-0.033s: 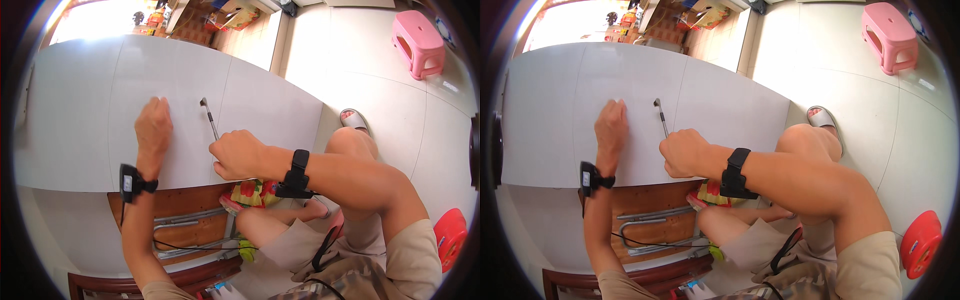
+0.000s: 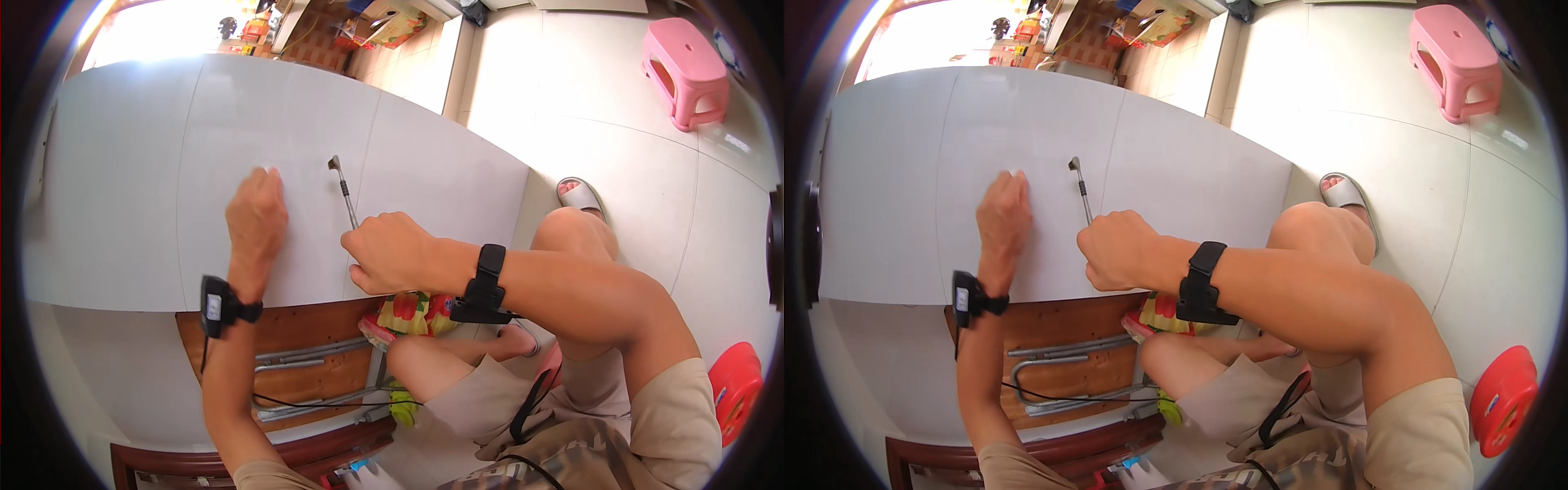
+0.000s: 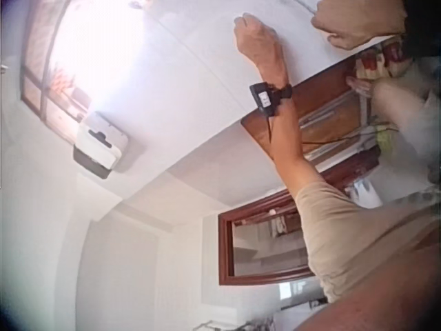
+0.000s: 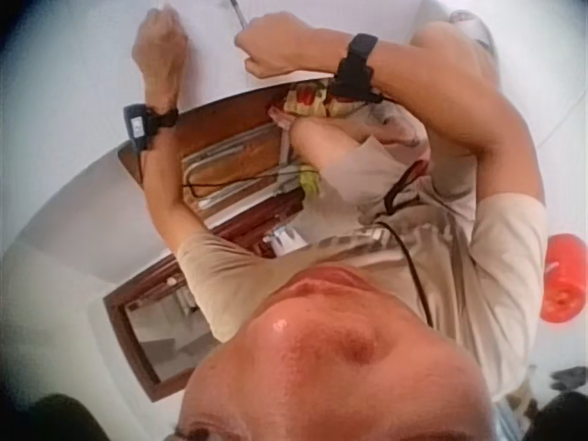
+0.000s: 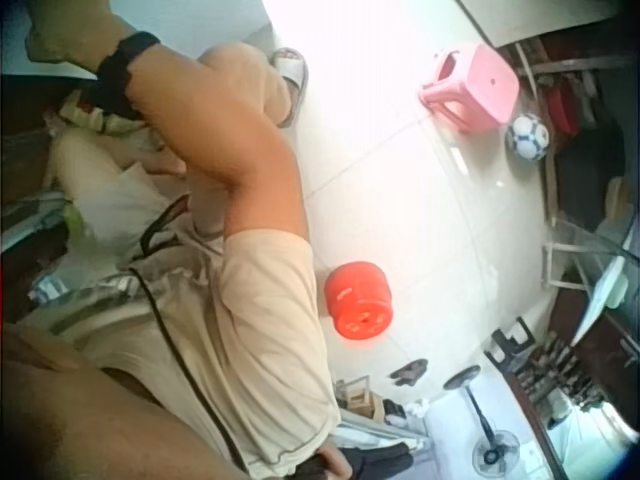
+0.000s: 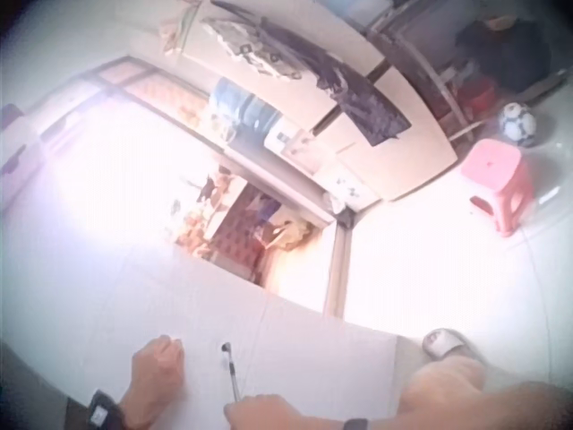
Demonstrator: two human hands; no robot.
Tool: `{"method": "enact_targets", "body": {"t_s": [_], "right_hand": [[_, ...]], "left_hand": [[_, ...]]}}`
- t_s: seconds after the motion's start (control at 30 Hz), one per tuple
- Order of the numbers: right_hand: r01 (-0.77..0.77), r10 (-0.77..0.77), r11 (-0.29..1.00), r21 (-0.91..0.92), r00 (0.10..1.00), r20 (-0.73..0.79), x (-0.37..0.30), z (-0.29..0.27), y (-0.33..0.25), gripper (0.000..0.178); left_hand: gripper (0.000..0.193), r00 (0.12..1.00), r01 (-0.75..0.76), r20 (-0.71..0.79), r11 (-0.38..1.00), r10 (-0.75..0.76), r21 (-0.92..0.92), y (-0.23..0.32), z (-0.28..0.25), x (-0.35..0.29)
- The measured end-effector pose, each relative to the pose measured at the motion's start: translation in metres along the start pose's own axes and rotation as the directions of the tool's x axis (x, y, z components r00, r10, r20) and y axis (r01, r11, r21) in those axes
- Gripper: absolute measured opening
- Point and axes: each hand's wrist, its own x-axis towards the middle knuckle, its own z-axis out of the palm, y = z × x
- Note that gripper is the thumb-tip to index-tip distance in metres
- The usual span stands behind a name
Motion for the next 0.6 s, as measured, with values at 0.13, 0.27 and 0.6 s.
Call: {"method": "enact_targets", "body": {"t_s": [0.13, 0.27, 0.6], "right_hand": [[0.067, -0.069, 0.994, 0.083, 0.997, 0.016, -0.006, -0.002, 0.0, 0.014], [0.125, -0.13, 0.987, 0.106, 0.99, 0.047, -0.002, 0.025, -0.011, 0.014], [0.125, -0.145, 0.973, 0.193, 0.985, 0.093, -0.015, 0.039, -0.007, 0.017]], "left_hand": [[0.001, 0.996, 0.015, 0.083, 0.998, -0.009, -0.068, 0.029, -0.009, -0.041], [0.011, 0.986, 0.157, -0.032, 0.98, -0.162, -0.119, 0.018, -0.016, -0.081], [0.008, 0.879, 0.438, -0.122, 0.881, -0.462, -0.178, 0.053, -0.034, -0.106]]}}
